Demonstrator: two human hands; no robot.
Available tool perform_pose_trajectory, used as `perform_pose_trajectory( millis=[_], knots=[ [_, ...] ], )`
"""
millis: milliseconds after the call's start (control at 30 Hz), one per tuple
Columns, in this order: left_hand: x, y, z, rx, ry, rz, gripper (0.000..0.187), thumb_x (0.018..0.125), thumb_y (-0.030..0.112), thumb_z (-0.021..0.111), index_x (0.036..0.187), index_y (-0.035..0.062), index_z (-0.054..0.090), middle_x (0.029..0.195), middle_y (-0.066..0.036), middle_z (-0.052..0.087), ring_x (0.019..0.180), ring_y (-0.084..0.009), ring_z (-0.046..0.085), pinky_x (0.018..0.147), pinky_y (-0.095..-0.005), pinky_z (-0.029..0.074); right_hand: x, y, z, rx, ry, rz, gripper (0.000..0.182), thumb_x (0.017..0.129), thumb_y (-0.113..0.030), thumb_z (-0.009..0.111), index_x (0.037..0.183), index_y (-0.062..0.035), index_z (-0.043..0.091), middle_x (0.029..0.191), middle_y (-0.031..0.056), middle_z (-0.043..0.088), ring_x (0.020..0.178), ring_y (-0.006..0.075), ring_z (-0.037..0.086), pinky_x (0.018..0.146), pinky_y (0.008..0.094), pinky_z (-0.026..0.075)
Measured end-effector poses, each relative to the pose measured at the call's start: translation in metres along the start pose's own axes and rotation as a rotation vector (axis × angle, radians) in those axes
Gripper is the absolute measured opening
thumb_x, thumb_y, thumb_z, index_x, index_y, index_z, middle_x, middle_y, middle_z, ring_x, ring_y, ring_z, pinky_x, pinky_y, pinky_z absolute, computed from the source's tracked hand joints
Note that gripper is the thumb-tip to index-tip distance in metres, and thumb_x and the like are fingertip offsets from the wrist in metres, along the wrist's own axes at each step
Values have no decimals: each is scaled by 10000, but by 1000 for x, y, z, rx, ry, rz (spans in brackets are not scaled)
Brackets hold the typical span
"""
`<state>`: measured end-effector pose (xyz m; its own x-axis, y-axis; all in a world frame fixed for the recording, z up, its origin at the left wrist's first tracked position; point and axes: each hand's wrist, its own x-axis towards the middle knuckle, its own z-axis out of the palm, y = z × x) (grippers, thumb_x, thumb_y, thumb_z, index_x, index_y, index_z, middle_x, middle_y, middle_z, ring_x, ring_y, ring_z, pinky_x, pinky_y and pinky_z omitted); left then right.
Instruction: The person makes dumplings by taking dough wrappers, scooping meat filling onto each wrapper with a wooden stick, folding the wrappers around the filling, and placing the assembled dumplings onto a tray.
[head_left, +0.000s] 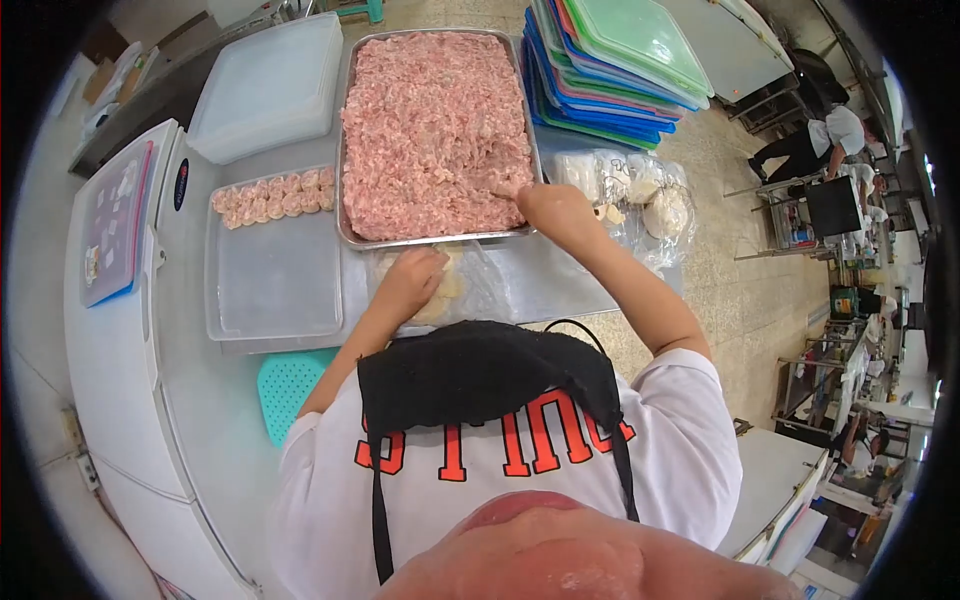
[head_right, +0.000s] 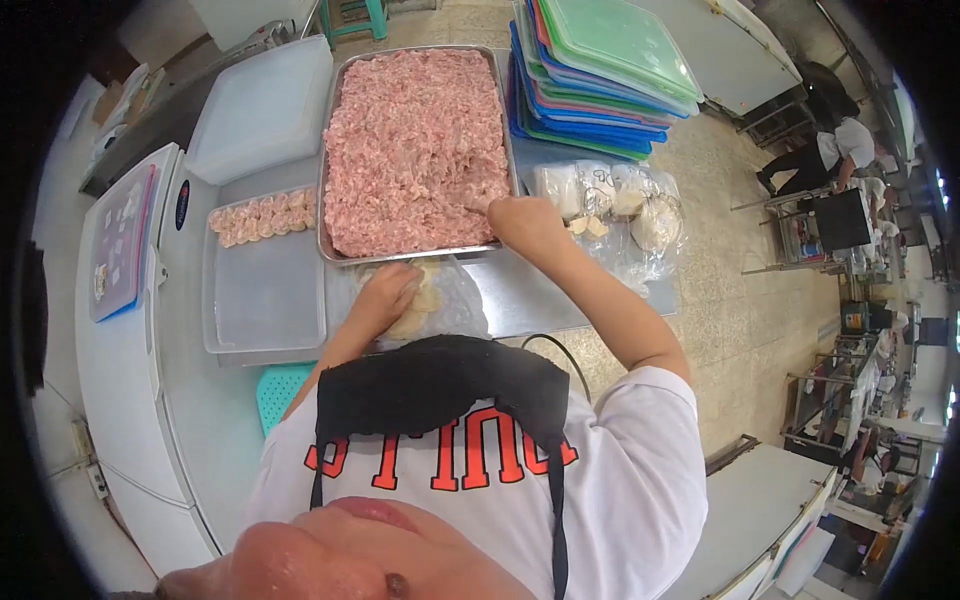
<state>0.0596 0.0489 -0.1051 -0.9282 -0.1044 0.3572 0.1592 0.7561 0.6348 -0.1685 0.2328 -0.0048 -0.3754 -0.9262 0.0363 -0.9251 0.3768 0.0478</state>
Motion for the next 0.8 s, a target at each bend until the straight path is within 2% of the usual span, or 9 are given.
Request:
perform_pose_trajectory(
  millis=[133, 333, 400, 500, 533, 600, 633, 700, 800],
  knots=[
    [-2, -9, 21, 171, 18, -56, 180, 798, 115, 651, 959, 35, 664, 991, -142, 639, 947, -331, 601, 864, -422, 482, -20, -3, 2, 147, 102, 33, 274, 914, -274, 538, 771, -53, 614, 676, 156, 635, 636, 353, 638, 553, 465, 494],
    [0, 12, -1, 17, 91, -251, 123, 792, 124, 656, 874, 33, 663, 912, -139, 642, 882, -331, 613, 805, -385, 492, -22, 30, 11, 177, 159, -6, 301, 924, -334, 530, 778, -80, 597, 717, 123, 637, 695, 346, 635, 574, 445, 500],
    [-3, 15, -4, -30, 117, -293, 139, 827, 136, 643, 916, 31, 660, 903, -118, 659, 867, -301, 632, 784, -378, 494, -21, 45, 11, 174, 142, 23, 305, 921, -349, 536, 782, -84, 598, 739, 121, 635, 725, 328, 637, 584, 430, 502],
    [-6, 6, -6, -711, 263, -643, 154, 907, 146, 600, 1007, 31, 624, 955, -57, 649, 880, -204, 628, 777, -337, 499, -24, 52, 12, 98, 218, -18, 312, 928, -360, 530, 795, -90, 610, 711, 118, 630, 689, 327, 637, 563, 430, 498],
    [-6, 12, -8, -710, 267, -647, 154, 907, 146, 600, 1007, 31, 624, 955, -57, 649, 880, -204, 628, 777, -337, 499, -28, 49, 13, 85, 188, -8, 313, 933, -359, 525, 799, -92, 617, 701, 116, 631, 666, 323, 636, 552, 433, 496],
    [0, 31, -22, -1663, 450, -800, 178, 948, 160, 550, 1090, 60, 590, 966, -43, 648, 854, -168, 627, 759, -298, 503, -35, 42, 15, 72, 162, 0, 314, 938, -358, 521, 802, -95, 624, 691, 114, 632, 643, 320, 636, 541, 435, 494],
    [-2, 32, -23, -1661, 455, -796, 178, 948, 160, 550, 1090, 60, 590, 966, -43, 648, 854, -168, 627, 759, -298, 503, -39, 38, 15, 103, 173, -15, 319, 942, -356, 517, 794, -95, 627, 692, 112, 637, 630, 319, 636, 533, 435, 494],
    [-8, 33, -25, -1563, 333, -572, 214, 974, 167, 517, 1149, 54, 565, 1019, -58, 649, 886, -159, 626, 756, -296, 514, -47, 27, 16, 157, 179, -35, 325, 947, -348, 514, 780, -97, 637, 725, 111, 660, 630, 312, 643, 533, 428, 499],
    [-15, 29, -23, -1475, 160, -624, 234, 977, 186, 520, 1143, 39, 596, 1039, -80, 654, 932, -145, 620, 752, -271, 501, -55, 4, 18, 248, 247, -80, 313, 948, -338, 514, 807, -96, 654, 746, 115, 668, 635, 307, 646, 536, 412, 501]
  ],
)
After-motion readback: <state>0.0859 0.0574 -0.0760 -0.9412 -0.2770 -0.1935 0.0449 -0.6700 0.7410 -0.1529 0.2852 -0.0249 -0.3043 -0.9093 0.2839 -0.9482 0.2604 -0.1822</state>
